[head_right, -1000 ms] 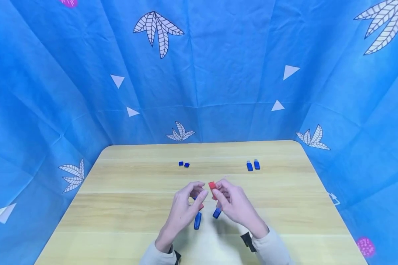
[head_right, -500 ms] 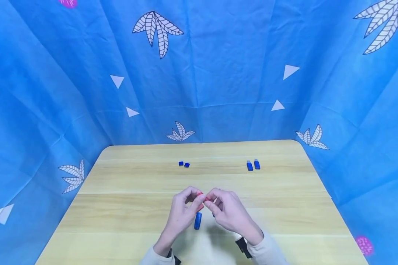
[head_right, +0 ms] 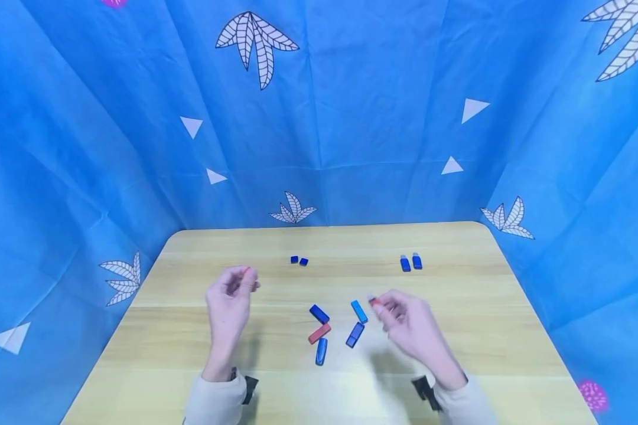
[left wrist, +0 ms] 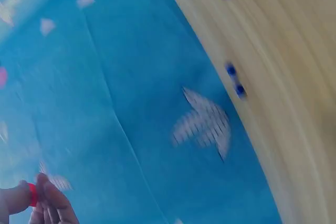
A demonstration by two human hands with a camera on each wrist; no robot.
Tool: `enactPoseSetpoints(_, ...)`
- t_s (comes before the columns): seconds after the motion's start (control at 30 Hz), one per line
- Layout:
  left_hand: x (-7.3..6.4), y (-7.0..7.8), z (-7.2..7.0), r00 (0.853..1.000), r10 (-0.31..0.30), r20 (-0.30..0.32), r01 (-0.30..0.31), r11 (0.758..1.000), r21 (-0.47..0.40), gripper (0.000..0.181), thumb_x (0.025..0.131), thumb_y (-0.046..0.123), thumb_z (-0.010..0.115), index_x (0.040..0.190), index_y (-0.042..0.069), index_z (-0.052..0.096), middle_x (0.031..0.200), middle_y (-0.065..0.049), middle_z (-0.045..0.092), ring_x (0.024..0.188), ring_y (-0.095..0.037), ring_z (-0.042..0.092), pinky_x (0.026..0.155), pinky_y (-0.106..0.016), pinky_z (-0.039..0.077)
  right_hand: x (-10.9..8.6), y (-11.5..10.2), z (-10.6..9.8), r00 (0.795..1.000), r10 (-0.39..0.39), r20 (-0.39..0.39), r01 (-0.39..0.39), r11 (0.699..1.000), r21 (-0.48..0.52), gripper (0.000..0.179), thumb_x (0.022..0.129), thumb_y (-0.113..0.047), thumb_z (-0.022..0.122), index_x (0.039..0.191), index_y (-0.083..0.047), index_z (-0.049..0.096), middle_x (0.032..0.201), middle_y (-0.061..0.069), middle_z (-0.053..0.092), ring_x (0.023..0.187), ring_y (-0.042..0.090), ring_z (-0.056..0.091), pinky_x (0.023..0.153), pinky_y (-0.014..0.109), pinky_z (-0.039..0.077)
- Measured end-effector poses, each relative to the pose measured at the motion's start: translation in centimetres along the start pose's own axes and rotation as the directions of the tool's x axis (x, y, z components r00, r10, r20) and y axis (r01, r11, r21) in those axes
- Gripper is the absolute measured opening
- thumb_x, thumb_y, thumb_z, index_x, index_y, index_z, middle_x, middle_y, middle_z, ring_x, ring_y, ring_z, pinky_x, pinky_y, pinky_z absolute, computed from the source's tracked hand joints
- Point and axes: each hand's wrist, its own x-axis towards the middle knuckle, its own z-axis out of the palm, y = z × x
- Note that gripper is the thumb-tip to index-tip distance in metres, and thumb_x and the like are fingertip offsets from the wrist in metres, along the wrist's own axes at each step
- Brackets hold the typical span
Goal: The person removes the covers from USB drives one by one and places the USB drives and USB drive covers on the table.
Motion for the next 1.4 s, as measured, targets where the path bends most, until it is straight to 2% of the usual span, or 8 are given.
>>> enactPoseSetpoints(0.13,-0.7,-0.6,1.1,0.991,0.053,0.12,-0.054,0.998,0.009,0.02,0.091,0.027,0.077,0.098,0.008,0.077,0.083,-0.011,0.076,0.071,-0.008,0.068,0.068,-0.021,0.056,2.9,1.5,-1.9,0.985,0.108,-0.134,-0.109,0.994,-0.002,0.023,0.098,-0.028,0.068,0.109,-0.007,0.07,0.088,0.01,0.074,0.071,0.014,0.067,0.063,0.028,0.058)
enactPoseSetpoints(0.27,-1.6,-1.6,2.3,0.99,0.076,0.119,-0.078,0.997,0.015,0.017,0.088,0.024,0.079,0.098,0.01,0.08,0.08,-0.007,0.076,0.068,-0.008,0.068,0.065,-0.02,0.055,5.9,3.0,-3.2,0.967,0.165,-0.194,-0.166,0.986,0.011,0.037,0.097,-0.036,0.068,0.116,-0.004,0.07,0.102,0.018,0.077,0.077,0.012,0.072,0.073,0.026,0.058)
enactPoseSetpoints(0.43,-2.1,-1.8,3.0,0.981,0.126,0.148,-0.139,0.988,0.074,0.02,0.092,0.022,0.075,0.105,0.008,0.079,0.082,-0.004,0.075,0.073,-0.007,0.067,0.069,-0.019,0.056,9.3,5.0,-4.3,0.952,0.197,-0.235,-0.207,0.978,-0.015,0.038,0.101,-0.028,0.064,0.122,0.003,0.068,0.111,0.023,0.075,0.079,0.01,0.075,0.076,0.023,0.055)
enactPoseSetpoints(0.7,-2.5,-1.8,2.9,0.971,0.146,0.191,-0.167,0.981,0.101,0.019,0.095,0.016,0.071,0.109,0.005,0.078,0.084,-0.003,0.073,0.078,-0.01,0.065,0.074,-0.02,0.056,13.3,7.9,-3.1,0.93,0.258,-0.263,-0.273,0.962,-0.019,0.03,0.099,-0.018,0.065,0.115,0.006,0.071,0.108,0.026,0.075,0.075,0.02,0.075,0.06,0.023,0.055)
enactPoseSetpoints(0.9,-2.8,-1.9,3.1,0.961,0.175,0.216,-0.202,0.973,0.112,0.018,0.097,0.015,0.069,0.11,0.005,0.078,0.084,-0.002,0.072,0.077,-0.009,0.063,0.072,-0.021,0.055,14.9,10.4,-1.4,0.911,0.279,-0.304,-0.329,0.935,-0.128,0.023,0.094,-0.021,0.069,0.103,-0.001,0.076,0.103,0.022,0.077,0.068,0.018,0.063,0.057,0.026,0.047)
enactPoseSetpoints(1.03,-2.9,-1.8,3.3,0.955,0.19,0.226,-0.22,0.968,0.118,0.019,0.096,0.012,0.069,0.111,0.004,0.077,0.085,-0.002,0.071,0.075,-0.008,0.063,0.071,-0.021,0.055,15.0,11.7,-0.6,0.903,0.31,-0.296,-0.36,0.924,-0.128,0.022,0.093,-0.018,0.069,0.081,0.0,0.074,0.082,0.018,0.076,0.051,0.011,0.049,0.049,0.026,0.042)
enactPoseSetpoints(1.13,-2.9,-1.7,3.3,0.952,0.195,0.237,-0.228,0.966,0.12,0.019,0.096,0.011,0.068,0.111,0.002,0.076,0.085,-0.003,0.071,0.075,-0.009,0.062,0.07,-0.021,0.055,15.0,12.3,-0.4,0.895,0.333,-0.297,-0.387,0.91,-0.146,0.031,0.092,-0.018,0.069,0.065,-0.004,0.068,0.069,0.012,0.072,0.049,0.012,0.047,0.051,0.028,0.041)
enactPoseSetpoints(1.4,-2.8,-1.9,3.4,0.944,0.205,0.258,-0.239,0.965,0.109,0.016,0.095,0.012,0.071,0.109,0.006,0.076,0.083,-0.002,0.073,0.074,-0.009,0.065,0.07,-0.022,0.056,15.1,12.6,-0.4,0.887,0.319,-0.333,-0.402,0.888,-0.22,0.032,0.091,-0.025,0.071,0.064,-0.006,0.071,0.098,0.021,0.076,0.067,0.022,0.06,0.058,0.03,0.043)
